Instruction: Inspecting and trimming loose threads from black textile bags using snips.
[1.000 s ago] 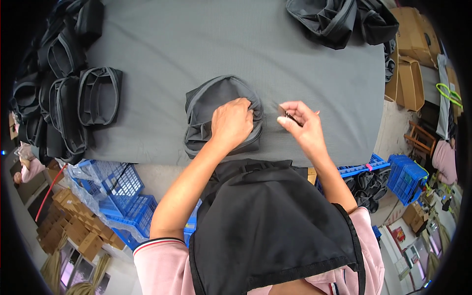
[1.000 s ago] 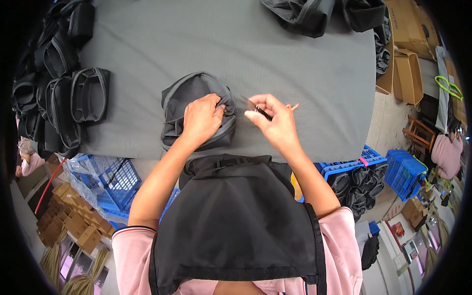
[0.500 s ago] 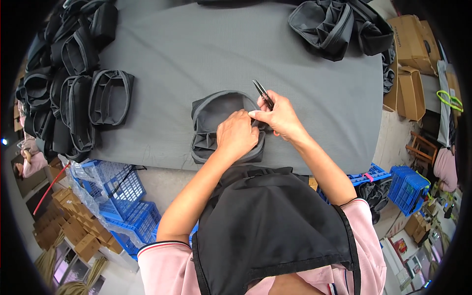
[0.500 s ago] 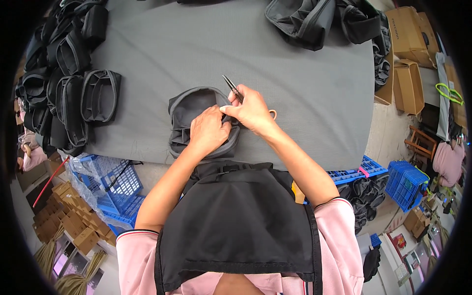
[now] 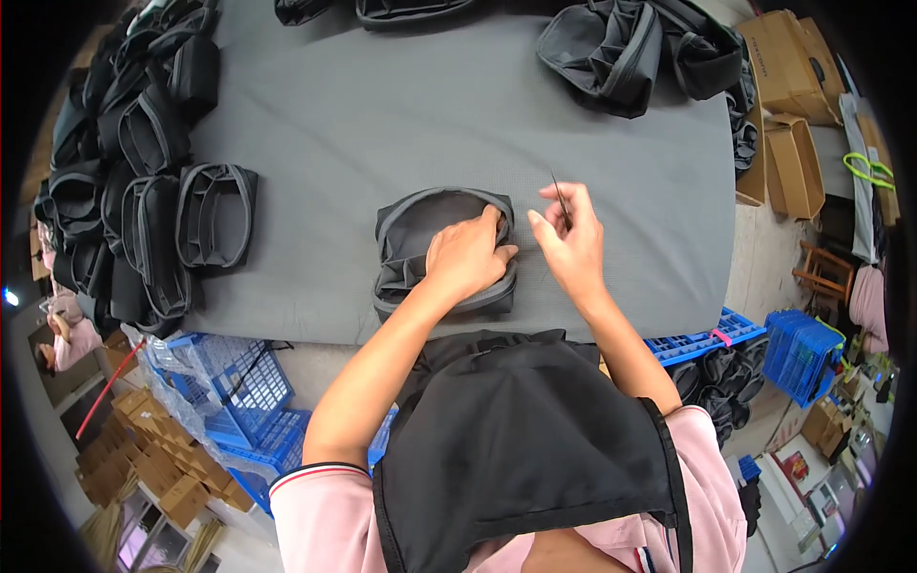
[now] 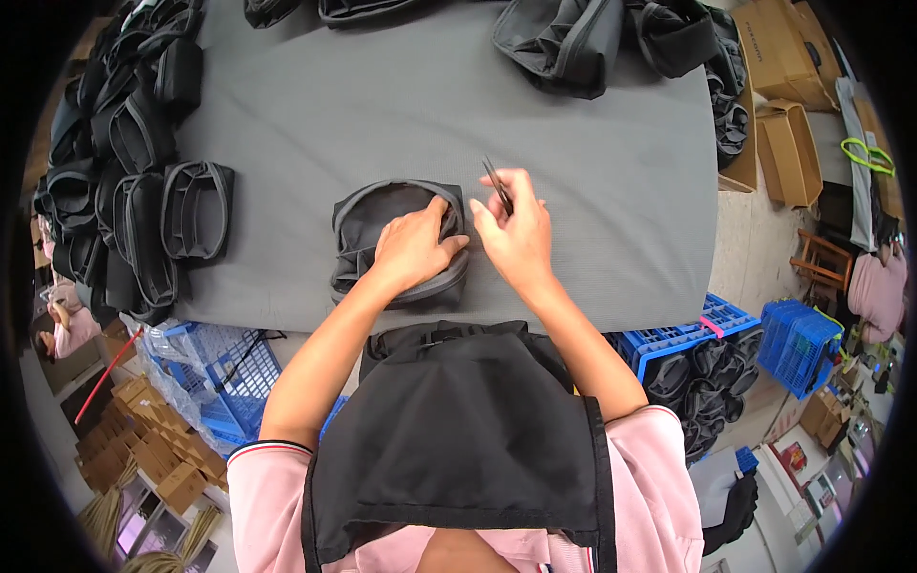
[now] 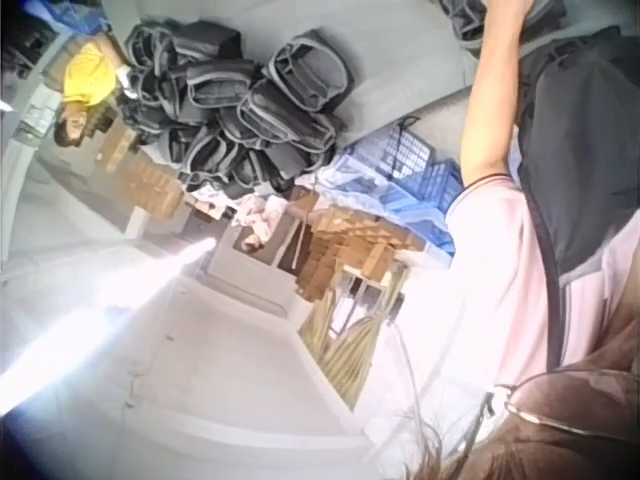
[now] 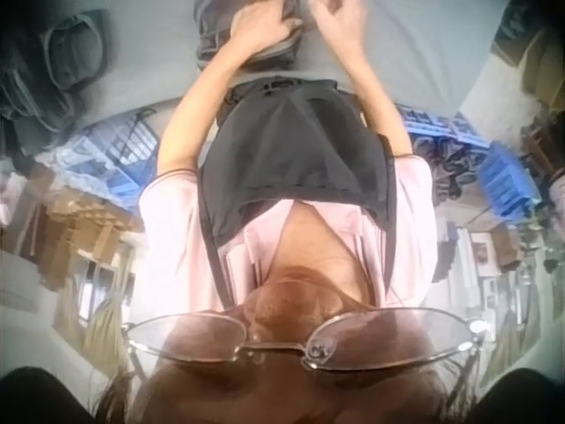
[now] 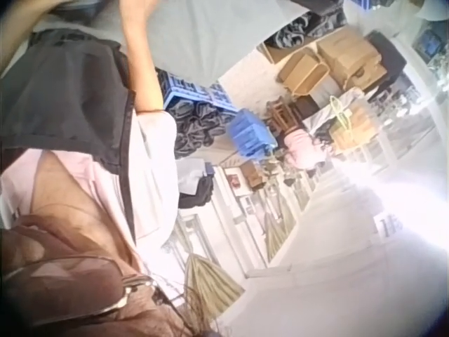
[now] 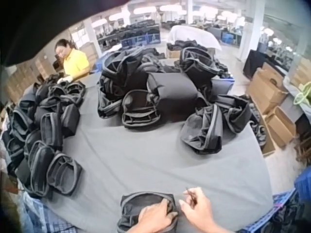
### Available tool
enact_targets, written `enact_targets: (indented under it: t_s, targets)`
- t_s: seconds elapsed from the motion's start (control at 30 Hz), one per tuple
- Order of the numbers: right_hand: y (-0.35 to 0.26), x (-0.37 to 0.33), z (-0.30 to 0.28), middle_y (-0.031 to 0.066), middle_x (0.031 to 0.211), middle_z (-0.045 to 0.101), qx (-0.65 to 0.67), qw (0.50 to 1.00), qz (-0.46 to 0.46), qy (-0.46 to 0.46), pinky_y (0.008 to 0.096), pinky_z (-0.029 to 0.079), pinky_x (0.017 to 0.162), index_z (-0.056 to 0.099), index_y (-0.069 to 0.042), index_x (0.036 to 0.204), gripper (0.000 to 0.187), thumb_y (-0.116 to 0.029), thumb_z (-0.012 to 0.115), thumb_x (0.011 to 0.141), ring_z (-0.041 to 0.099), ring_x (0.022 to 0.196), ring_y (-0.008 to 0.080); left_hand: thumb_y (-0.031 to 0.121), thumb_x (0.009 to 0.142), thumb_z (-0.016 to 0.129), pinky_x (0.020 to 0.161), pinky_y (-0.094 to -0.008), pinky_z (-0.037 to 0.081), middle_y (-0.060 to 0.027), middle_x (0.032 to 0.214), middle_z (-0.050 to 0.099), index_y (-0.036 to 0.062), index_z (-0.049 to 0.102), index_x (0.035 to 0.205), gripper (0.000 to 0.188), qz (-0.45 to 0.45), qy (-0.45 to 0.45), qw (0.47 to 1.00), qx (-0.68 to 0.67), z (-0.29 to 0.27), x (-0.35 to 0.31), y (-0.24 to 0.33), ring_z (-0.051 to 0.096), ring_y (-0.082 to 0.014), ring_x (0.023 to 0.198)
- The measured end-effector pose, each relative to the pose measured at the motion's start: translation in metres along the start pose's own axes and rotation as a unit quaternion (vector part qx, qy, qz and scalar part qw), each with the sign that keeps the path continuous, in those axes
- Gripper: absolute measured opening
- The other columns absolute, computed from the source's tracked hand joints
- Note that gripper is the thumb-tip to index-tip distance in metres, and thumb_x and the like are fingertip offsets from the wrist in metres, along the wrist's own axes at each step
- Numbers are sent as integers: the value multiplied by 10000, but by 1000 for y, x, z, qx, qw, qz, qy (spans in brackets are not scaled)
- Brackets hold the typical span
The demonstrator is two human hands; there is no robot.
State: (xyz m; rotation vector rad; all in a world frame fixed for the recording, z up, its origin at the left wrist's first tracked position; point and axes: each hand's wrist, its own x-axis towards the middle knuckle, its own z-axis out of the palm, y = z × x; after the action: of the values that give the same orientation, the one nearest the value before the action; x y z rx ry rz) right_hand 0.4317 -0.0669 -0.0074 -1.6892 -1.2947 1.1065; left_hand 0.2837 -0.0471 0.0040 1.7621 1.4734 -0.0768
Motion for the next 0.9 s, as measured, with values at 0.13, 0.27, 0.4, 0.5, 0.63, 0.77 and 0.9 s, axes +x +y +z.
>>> enact_targets:
  t_s: [0.13,0.27,0.4,0.5,0.63,0.77,0.9]
  targets:
    - [20,-16,-14,37,852,600,3,1000,4,-23,239,435,751,511,-21,1013,258,-95,638,801,529,711,93,223,786,618,743,-474,452,-213,910,626,27,485,1057,361,8,3,1000,-21,-14,-10,5,592,-382,899]
    - [-1,-27,0,67,1018,572,167,982,-44,-71,234,435,819,530,14,1058,206,1,554,854,537,1071,169,282,764,621,730,-474,453,-216,891,619,48,490,1057,397,40,6,996,-78,-23,-41,-12,590,-386,865]
    - [-35,-21,10,-66,698,404,161,978,-52,-125,178,283,527,578,-5,1030,240,5,610,793,346,616,18,250,756,642,716,-457,459,-207,915,601,23,525,996,350,63,45,991,-114,-23,-54,-12,581,-386,871]
    - [-37,-25,25,-43,751,468,115,975,-139,-126,177,351,590,603,13,940,142,40,582,802,397,631,36,160,733,646,859,-402,437,-175,1022,581,-10,526,1078,402,149,108,967,-178,-20,-68,-13,557,-345,994]
    - [-47,-31,39,-23,753,437,115,967,-192,-122,196,353,597,565,20,821,32,43,576,801,395,653,55,155,758,618,902,-378,419,-196,1119,581,-5,508,1141,429,118,78,948,-285,-35,-93,-13,532,-343,1078]
    - [-64,-42,39,2,752,392,157,965,-183,-104,217,350,607,482,9,723,125,24,573,808,388,660,78,182,789,597,873,-391,419,-262,1081,563,-99,462,1110,447,92,81,952,-281,-32,-102,-12,532,-373,1048]
    - [-65,-46,39,-19,720,383,161,965,-184,-98,206,321,568,471,-19,713,148,-3,566,827,375,635,63,230,773,646,845,-392,418,-256,1048,565,-94,470,1069,473,79,97,945,-303,-23,-109,-14,548,-341,1018]
